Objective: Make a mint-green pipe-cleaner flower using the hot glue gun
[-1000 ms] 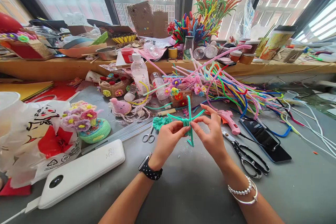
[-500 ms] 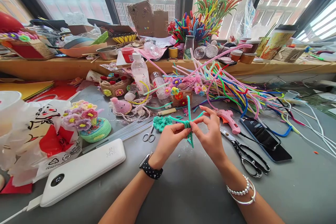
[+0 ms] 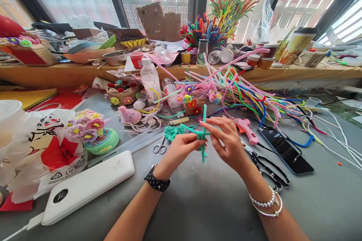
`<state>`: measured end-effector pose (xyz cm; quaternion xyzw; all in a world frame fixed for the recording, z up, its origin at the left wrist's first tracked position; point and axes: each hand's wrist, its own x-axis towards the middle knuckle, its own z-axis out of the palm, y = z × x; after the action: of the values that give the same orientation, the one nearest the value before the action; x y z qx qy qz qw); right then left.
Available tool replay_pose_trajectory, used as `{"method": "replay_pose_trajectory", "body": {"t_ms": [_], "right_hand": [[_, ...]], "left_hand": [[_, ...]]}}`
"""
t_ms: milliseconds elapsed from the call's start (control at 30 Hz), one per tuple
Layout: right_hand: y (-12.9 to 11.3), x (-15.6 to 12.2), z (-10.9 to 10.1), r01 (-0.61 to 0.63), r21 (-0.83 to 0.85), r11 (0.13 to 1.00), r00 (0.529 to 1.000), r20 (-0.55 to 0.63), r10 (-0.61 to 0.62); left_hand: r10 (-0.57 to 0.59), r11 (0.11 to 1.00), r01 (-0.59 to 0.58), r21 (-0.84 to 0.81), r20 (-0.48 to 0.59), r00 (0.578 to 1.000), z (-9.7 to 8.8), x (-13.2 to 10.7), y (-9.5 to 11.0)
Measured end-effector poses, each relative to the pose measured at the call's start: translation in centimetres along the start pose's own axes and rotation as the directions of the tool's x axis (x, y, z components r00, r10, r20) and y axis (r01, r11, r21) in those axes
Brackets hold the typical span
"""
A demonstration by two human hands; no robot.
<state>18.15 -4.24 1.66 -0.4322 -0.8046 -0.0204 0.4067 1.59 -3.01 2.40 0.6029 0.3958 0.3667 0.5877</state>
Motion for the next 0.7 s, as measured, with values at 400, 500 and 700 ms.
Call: {"method": "replay_pose_trajectory", "body": {"t_ms": [400,500,700], "right_hand": [[0.8,0.2,-0.9,-0.067,0.254,0.965,0.994,0.099,0.042],[1.3,0.2,-1.3,-0.096,0.284,0.954,0.988,0.14,0.057],[1.2,0.2,-1.4,-0.149,0.264,0.953,0.987,0.103,0.126]], "left_hand": [[-0.085,0.991,0.099,-0.093,0.146,0.986,-0.2,-0.3,0.4],[-0.098,0.99,0.115,-0.086,0.177,0.979,-0.4,-0.3,0.5],[-0.114,0.981,0.149,-0.121,0.257,0.959,-0.5,-0.5,0.5]]}}
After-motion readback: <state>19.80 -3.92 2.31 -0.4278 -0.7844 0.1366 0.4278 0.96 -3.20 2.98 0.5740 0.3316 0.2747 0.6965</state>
